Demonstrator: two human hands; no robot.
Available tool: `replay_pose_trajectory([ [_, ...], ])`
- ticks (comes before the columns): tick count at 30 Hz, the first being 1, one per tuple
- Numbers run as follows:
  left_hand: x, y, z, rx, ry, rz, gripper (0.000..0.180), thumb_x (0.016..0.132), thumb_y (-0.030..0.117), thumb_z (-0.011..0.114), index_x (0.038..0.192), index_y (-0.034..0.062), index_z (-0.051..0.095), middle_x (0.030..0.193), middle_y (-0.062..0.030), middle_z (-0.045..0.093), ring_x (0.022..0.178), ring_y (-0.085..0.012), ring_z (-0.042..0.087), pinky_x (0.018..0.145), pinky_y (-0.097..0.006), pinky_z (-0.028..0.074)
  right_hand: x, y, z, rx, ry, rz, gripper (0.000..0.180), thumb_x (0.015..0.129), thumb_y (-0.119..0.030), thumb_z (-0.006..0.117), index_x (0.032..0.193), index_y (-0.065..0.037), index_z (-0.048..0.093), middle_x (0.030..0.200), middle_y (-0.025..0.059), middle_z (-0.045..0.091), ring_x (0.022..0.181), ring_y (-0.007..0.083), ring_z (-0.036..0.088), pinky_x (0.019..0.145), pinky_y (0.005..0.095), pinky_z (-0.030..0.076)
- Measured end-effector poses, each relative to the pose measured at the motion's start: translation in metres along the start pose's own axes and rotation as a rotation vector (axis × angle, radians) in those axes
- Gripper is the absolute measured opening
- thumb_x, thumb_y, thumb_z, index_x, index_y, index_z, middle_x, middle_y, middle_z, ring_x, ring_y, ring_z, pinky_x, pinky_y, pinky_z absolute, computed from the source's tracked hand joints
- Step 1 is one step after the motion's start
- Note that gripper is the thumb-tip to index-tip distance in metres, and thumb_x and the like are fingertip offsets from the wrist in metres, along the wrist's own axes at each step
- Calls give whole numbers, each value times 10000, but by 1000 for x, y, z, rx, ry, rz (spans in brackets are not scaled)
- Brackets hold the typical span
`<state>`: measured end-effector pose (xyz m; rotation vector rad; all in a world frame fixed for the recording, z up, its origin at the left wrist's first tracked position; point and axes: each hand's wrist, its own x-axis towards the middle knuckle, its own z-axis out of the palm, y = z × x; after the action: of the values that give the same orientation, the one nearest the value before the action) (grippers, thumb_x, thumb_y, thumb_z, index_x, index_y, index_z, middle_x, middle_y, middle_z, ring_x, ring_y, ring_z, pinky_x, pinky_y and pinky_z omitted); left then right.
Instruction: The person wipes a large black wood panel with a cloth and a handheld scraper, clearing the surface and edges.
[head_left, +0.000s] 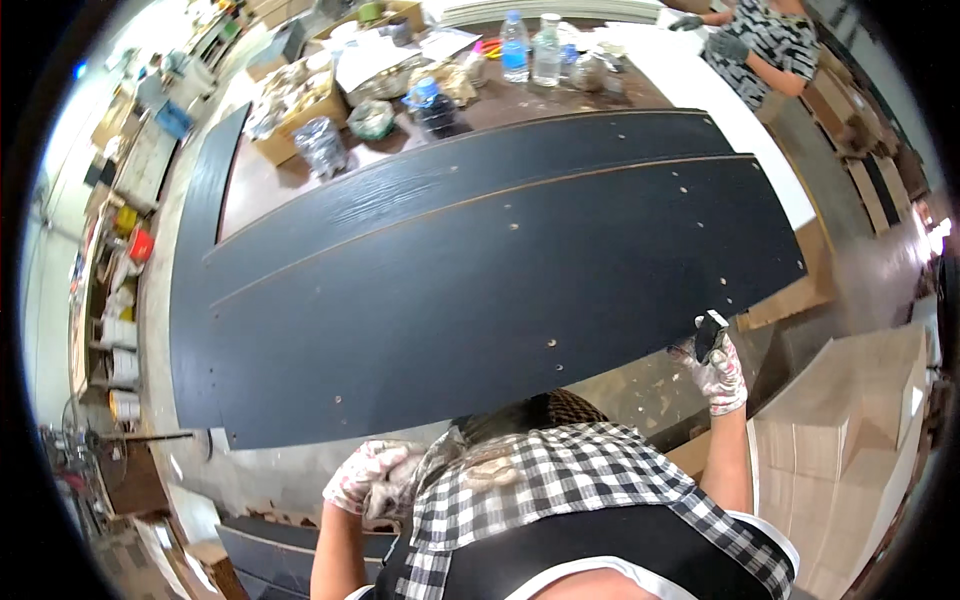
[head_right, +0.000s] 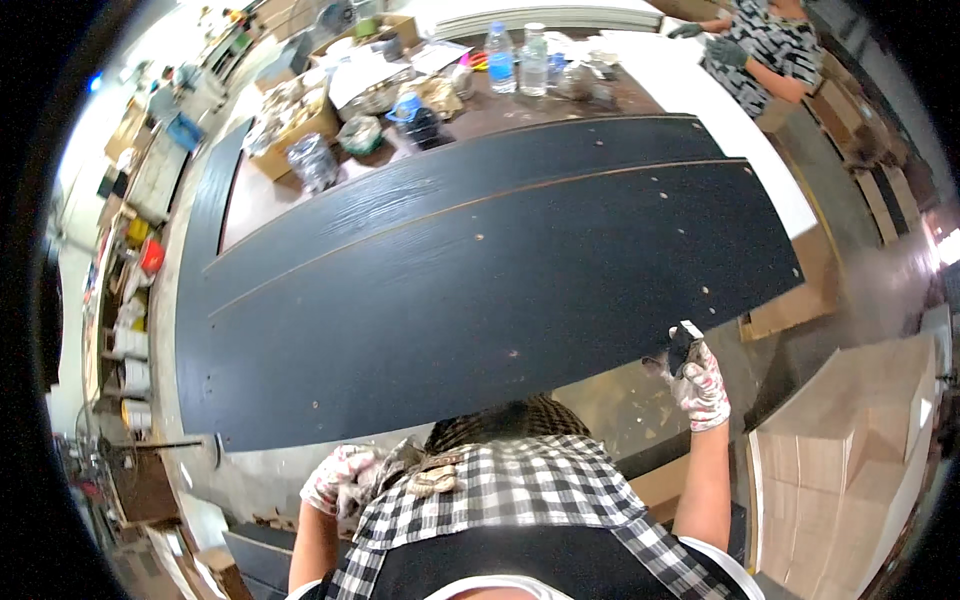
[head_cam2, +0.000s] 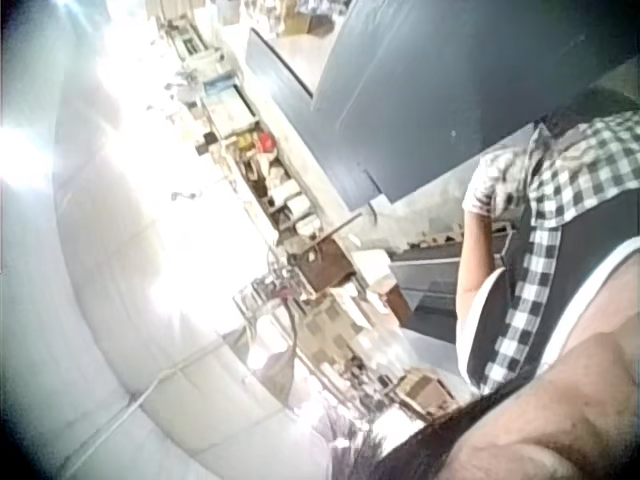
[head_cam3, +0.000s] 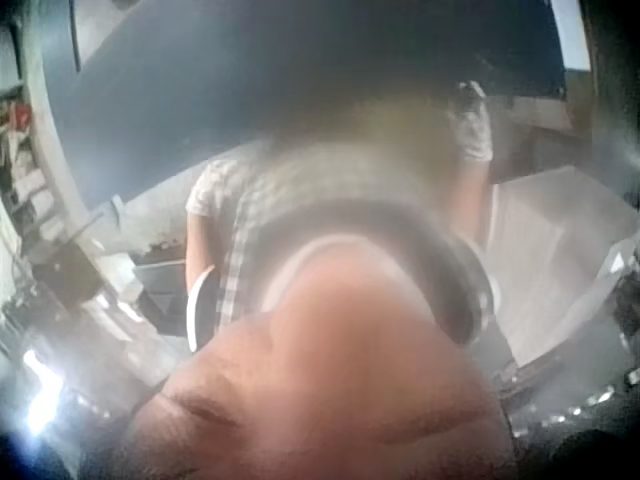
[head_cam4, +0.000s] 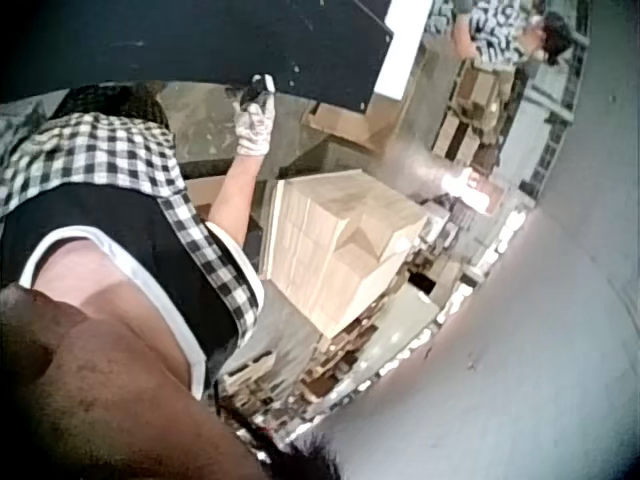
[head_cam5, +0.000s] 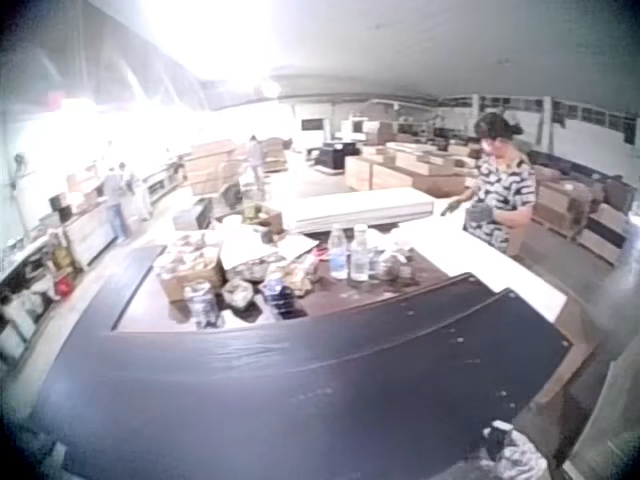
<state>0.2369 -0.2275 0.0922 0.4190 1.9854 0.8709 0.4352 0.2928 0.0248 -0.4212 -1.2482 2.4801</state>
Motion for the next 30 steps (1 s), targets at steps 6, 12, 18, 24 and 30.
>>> replay_pose_trajectory([
  [6, -44, -9, -77, -602, 944, 298, 305, 957, 284, 608, 1069, 11, 683, 980, -51, 701, 856, -151, 639, 819, -304, 505, 18, 1, -10, -26, -37, 21, 756, 747, -158, 818, 1426, -126, 488, 1362, 40, 566, 1044, 141, 613, 862, 305, 511],
  [12, -16, -163, -143, -242, 1510, 280, 365, 985, 95, 549, 1321, -47, 551, 1307, -133, 609, 1189, -189, 569, 991, -310, 462, 20, 12, -16, -28, 49, -24, 802, 747, -181, 812, 1457, -117, 444, 1388, 48, 538, 937, 146, 608, 811, 304, 523],
  [18, -32, -175, -160, 110, 1328, -278, 489, 1000, 358, 526, 1300, -25, 569, 1235, -173, 636, 1133, -272, 592, 1005, -357, 434, 14, 19, -33, -18, 103, 54, 763, 807, -178, 757, 1467, -43, 399, 934, 33, 621, 763, 156, 623, 738, 354, 596],
  [24, -44, -202, -189, 267, 1191, -304, 412, 950, 380, 580, 1219, 67, 597, 851, -226, 688, 839, -376, 664, 758, -445, 509, 19, 30, -111, -208, 122, -73, 742, 840, -162, 721, 1499, -98, 384, 1457, 118, 492, 1062, 173, 617, 881, 318, 533],
  [30, -54, -238, -177, 155, 1305, -228, 260, 950, 336, 587, 1091, 118, 602, 793, -192, 677, 745, -390, 662, 646, -473, 493, 29, 3, -26, -67, 89, -106, 799, 786, -260, 720, 1496, -101, 390, 1441, 104, 486, 1257, 222, 497, 1020, 352, 447],
])
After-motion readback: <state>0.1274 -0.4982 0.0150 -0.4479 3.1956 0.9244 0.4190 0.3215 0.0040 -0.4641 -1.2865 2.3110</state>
